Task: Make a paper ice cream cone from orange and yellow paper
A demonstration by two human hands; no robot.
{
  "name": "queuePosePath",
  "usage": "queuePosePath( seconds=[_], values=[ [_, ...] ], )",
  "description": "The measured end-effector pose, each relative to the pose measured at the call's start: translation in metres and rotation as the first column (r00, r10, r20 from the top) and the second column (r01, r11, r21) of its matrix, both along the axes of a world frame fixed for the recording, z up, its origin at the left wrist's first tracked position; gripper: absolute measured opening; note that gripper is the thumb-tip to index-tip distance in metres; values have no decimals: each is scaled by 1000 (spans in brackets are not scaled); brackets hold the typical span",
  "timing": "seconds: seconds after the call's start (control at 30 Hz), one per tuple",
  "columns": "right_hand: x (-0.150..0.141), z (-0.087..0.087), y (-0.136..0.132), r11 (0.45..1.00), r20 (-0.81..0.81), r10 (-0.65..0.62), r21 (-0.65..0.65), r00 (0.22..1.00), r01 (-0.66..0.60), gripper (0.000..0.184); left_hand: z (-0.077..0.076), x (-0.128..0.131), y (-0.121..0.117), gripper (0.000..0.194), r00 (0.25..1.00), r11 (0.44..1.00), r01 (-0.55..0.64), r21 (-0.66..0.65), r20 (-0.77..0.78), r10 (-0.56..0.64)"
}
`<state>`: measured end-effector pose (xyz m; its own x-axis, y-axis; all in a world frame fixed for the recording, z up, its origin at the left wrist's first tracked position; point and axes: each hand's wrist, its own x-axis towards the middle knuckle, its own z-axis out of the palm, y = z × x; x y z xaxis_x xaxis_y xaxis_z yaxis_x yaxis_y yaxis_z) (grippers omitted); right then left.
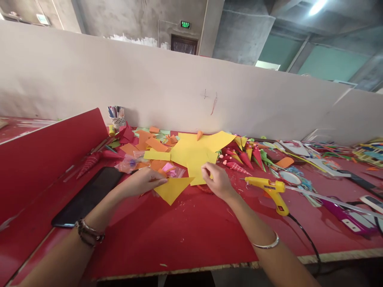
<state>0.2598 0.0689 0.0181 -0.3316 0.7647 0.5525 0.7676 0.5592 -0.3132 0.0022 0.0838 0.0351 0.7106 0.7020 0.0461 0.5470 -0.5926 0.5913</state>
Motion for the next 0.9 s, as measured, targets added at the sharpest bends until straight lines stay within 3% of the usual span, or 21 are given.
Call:
queuePosePath(
  seconds=[0.1, 0.2, 0.37, 0.5, 0.6, 0.77, 0.9],
  values=[
    [-9, 3, -7, 967, -45, 215, -128, 976, -219, 15, -1, 5, -2, 41, 999, 998, 43, 36, -25, -42],
    [-17, -1, -11, 928, 4, 319, -204, 948, -312, 18, -1, 12, -5, 34, 997, 966, 23, 256, -79, -3],
    [-21, -10, -10, 927, 52, 300, -253, 952, -278, 29, 1, 25, -12, 19, 979, 746, 62, 663, -184, 82],
    [-22, -12, -10, 919, 63, 305, -282, 950, -276, 31, 0, 31, -14, 20, 967, 548, 114, 829, -219, 130],
    [-23, -13, -9, 917, 53, 303, -288, 952, -276, 32, -1, 30, -13, 19, 968, 462, 116, 879, -204, 144],
    [-19, -14, -7, 914, -19, 304, -278, 952, -297, 31, -1, 23, -8, 21, 967, 449, 79, 890, -179, 183],
    [-16, -9, -6, 901, -176, 264, -306, 948, -307, 33, -3, 12, -3, 24, 949, 511, -113, 852, -59, 309]
  ],
)
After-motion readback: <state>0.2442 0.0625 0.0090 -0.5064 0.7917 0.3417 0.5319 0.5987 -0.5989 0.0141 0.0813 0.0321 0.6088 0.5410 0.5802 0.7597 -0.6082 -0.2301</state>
